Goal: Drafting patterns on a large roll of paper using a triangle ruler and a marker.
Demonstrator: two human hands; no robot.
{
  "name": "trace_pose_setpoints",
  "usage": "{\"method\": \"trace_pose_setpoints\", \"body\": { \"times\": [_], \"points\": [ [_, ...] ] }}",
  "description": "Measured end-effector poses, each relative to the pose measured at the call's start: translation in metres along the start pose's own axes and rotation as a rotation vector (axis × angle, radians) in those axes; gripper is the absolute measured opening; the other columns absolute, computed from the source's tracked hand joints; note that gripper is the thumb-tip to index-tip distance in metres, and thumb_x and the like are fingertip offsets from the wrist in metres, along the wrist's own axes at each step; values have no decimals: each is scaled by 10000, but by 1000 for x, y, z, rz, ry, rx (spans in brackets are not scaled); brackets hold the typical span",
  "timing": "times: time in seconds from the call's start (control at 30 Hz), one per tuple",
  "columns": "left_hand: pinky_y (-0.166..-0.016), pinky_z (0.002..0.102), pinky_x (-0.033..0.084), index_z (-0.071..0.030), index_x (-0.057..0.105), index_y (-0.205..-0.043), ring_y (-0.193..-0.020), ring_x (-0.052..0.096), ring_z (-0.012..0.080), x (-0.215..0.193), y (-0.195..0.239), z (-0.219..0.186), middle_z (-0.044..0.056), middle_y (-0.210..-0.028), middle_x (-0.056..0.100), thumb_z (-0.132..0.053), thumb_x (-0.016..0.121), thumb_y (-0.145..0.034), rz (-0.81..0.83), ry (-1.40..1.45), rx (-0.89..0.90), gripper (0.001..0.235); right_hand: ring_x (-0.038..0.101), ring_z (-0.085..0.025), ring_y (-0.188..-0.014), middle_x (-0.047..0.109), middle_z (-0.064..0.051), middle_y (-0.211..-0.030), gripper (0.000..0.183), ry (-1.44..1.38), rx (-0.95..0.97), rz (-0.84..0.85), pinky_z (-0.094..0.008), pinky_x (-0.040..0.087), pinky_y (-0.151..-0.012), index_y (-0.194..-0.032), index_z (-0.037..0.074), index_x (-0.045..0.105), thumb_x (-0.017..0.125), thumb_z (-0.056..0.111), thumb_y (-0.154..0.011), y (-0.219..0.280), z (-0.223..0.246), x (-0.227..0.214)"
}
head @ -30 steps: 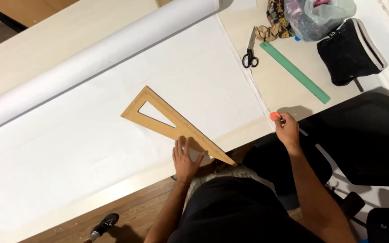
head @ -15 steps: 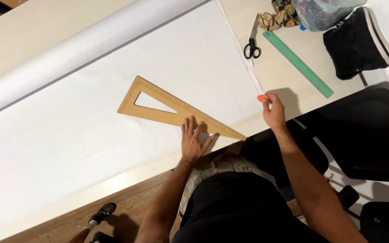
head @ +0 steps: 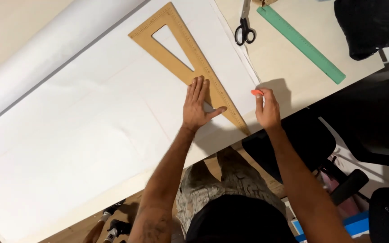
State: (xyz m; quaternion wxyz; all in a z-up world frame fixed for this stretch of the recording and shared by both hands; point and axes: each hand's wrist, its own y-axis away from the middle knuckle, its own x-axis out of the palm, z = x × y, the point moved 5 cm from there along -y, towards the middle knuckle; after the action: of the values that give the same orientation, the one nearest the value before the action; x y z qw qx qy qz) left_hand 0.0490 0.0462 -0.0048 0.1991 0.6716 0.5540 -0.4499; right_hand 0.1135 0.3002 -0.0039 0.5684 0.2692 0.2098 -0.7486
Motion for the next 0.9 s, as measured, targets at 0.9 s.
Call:
{"method": "trace_pose_setpoints", "body": {
  "times": [0.9],
  "points": [
    [-1290,513,214,-417,323,-1611,-1577,234,298,3,-19,1,-38,-1700,294,-1041,454,-622,88,-208,-34,1176,733,-333,-848,723,-171,-892,189,-209,-159,-9,-379,591,-715,-1083,3,760,806,148,-971,-97,32,44]
  ]
}}
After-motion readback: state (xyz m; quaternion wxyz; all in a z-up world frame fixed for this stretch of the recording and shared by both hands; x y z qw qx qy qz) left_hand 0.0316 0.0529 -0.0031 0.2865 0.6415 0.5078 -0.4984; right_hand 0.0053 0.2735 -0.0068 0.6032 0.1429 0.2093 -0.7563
